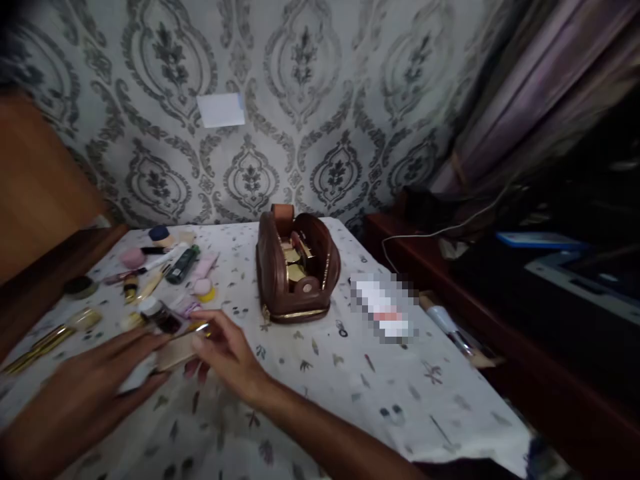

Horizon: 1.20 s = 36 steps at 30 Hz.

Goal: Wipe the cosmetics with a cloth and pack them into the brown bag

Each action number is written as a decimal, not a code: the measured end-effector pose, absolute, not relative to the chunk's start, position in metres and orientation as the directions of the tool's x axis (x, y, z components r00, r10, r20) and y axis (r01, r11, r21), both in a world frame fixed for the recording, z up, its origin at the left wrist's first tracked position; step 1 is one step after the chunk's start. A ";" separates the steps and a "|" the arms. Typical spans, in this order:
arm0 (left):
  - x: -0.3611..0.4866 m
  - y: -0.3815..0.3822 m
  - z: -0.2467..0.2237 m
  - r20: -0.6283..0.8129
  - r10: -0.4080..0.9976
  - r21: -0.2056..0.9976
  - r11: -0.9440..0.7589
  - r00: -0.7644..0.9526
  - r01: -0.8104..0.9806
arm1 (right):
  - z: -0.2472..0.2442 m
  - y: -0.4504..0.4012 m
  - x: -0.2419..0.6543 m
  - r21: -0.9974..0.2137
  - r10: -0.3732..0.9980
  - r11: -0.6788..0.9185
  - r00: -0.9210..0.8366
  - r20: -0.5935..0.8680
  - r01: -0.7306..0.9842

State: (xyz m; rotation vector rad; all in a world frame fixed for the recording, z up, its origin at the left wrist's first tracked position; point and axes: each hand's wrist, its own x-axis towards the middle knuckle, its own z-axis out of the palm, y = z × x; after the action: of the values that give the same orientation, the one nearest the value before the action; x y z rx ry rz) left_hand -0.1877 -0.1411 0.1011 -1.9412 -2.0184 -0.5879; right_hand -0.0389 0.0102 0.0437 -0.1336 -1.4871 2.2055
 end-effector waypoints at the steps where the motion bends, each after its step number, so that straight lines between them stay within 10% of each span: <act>1: -0.176 -0.135 0.100 0.439 0.898 0.038 -0.002 -0.015 0.999 | 0.042 0.011 -0.037 -0.910 0.480 -0.290 -0.868 0.130 -0.297; 4: -0.155 -0.118 0.094 0.468 0.884 0.013 0.006 -0.011 1.000 | 0.033 0.019 -0.029 -0.896 0.595 -0.362 -0.804 -0.008 -0.259; 13: -0.185 -0.128 0.092 0.605 0.658 0.418 0.216 -0.448 0.882 | 0.017 0.039 -0.027 -0.607 0.654 -0.675 -0.722 -0.227 -0.420; 20: -0.146 -0.104 0.063 0.594 0.784 0.327 -0.033 -0.179 0.944 | 0.016 0.029 -0.028 -0.650 0.583 -0.687 -0.781 -0.224 -0.326; 29: -0.153 -0.083 0.044 0.647 0.730 0.516 -0.208 -0.219 0.831 | 0.020 0.035 -0.013 -0.976 0.605 -0.176 -0.796 -0.002 -0.131; 36: -0.168 -0.095 0.053 0.452 0.597 0.848 -0.059 -0.663 0.526 | 0.023 0.038 -0.008 -0.992 0.711 0.094 -0.693 0.124 -0.081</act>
State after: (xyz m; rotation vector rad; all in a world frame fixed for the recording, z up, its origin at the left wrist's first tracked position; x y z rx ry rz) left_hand -0.1684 -0.0952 0.0531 -1.3115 -2.1944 -1.9251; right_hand -0.0077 0.0378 0.0225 -0.6195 -1.7660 1.6625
